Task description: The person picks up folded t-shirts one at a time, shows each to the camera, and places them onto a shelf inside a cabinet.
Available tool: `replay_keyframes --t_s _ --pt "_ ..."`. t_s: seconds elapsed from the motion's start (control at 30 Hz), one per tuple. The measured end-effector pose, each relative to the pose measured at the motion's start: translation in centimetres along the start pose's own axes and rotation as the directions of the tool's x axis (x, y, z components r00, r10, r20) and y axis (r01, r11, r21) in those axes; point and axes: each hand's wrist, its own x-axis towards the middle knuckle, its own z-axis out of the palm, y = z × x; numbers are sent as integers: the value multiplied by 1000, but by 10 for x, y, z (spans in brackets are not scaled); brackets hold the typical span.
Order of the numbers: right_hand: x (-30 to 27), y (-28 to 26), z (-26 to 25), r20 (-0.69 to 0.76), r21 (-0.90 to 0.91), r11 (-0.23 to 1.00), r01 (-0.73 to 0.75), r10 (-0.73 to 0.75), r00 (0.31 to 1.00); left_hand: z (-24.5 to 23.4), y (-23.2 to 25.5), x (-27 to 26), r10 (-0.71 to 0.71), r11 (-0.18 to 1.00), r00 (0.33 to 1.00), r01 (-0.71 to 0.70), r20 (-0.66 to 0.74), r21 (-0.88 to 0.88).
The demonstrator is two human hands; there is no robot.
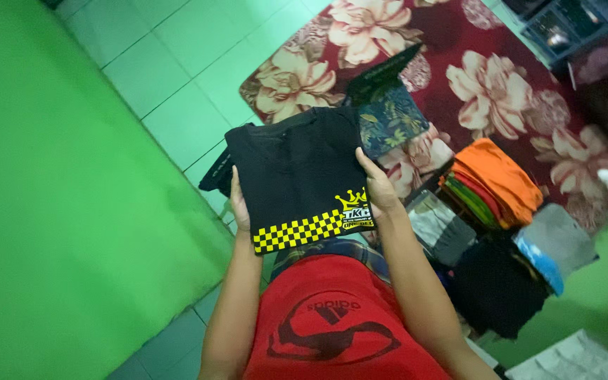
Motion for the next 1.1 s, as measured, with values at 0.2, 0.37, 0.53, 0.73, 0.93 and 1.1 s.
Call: replay_keyframes --t_s 0.2,0.37,0.53,0.73,0.93,1.1 --pt "-42 -21 -26 -21 132 987 91 -89 996 31 -35 14 -178 982 978 183 107 -39" --pt "-86 -32 -53 -154 57 936 347 -335 930 62 -81 17 -253 962 955 266 152 -67" --pt "-126 -37 -87 -208 140 897 419 -387 898 85 -117 9 -383 920 904 392 191 -8" --pt "-165 -40 -108 -238 144 891 431 -391 889 103 -153 -14 -444 885 896 436 13 163" --pt "-182 -43 -120 -225 217 907 361 -314 922 81 -168 -26 -519 850 837 527 174 1" --pt "-191 -39 -133 -180 233 921 312 -274 945 57 -185 -31 -435 900 898 429 75 78"
